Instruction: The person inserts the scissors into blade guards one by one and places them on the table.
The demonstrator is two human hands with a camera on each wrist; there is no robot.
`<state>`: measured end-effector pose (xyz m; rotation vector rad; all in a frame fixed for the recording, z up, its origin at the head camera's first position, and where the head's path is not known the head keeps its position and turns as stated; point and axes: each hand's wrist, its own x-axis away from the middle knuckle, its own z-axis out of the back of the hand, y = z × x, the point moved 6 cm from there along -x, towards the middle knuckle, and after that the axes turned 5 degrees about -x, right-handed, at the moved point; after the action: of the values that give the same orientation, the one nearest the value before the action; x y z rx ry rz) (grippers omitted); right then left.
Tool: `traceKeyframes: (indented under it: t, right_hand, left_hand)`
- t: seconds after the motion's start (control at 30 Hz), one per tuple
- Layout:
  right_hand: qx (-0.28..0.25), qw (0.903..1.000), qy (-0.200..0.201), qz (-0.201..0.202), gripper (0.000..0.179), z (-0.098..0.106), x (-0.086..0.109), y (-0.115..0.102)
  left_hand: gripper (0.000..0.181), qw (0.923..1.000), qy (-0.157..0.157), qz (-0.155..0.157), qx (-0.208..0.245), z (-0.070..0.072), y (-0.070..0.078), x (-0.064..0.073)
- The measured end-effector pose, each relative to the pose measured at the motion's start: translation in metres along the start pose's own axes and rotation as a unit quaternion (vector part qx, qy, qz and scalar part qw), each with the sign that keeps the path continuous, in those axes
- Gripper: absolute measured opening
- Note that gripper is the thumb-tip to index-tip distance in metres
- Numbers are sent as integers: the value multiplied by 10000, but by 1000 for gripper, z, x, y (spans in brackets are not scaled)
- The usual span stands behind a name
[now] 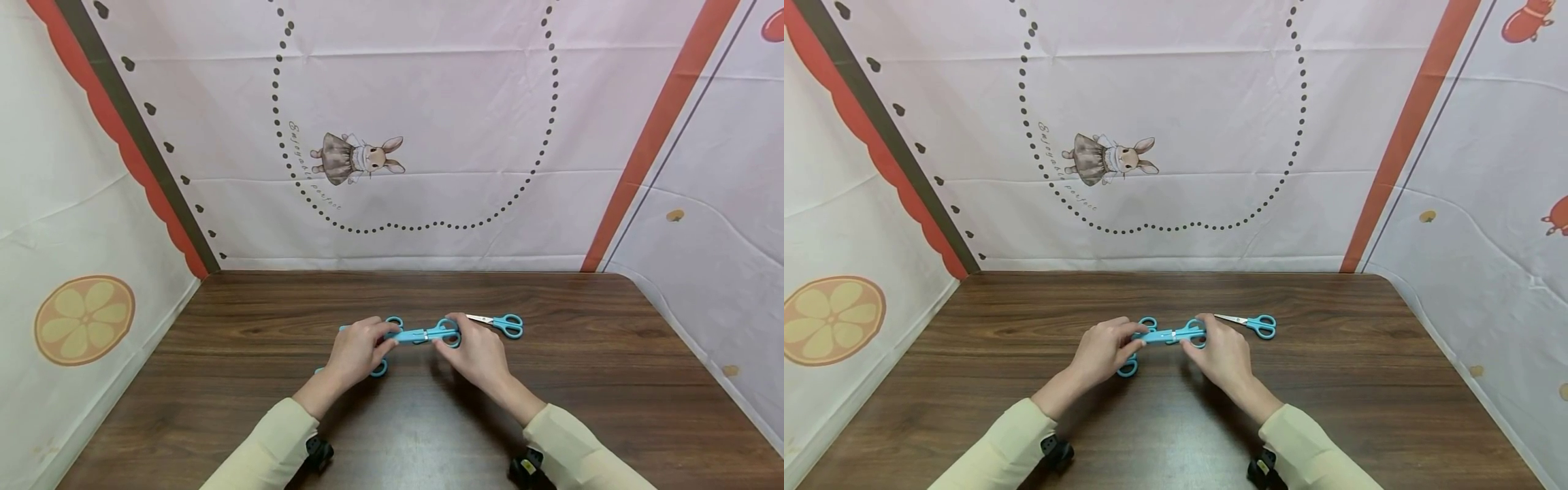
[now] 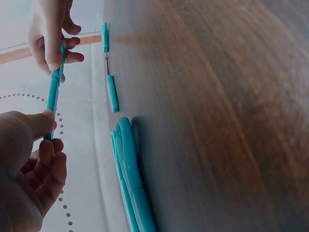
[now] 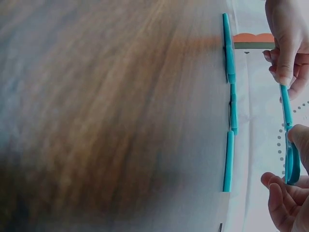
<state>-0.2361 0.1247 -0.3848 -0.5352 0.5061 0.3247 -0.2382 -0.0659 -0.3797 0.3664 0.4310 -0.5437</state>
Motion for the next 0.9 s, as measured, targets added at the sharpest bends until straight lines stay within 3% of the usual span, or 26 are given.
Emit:
traceKeyframes:
  t: [0.17,0.57,0.9]
  right_hand:
    - [-19,9999,79,61,44,0,-1,-2]
    - [67,9993,-240,-282,46,-3,-3,0]
    - [103,9995,-209,-231,47,-4,-1,-1]
  left_hand:
    - [20,9999,-23,48,93,1,-1,-1]
    - [20,9999,-45,117,109,1,-1,-2]
    - [20,9999,-56,118,67,1,-1,-1]
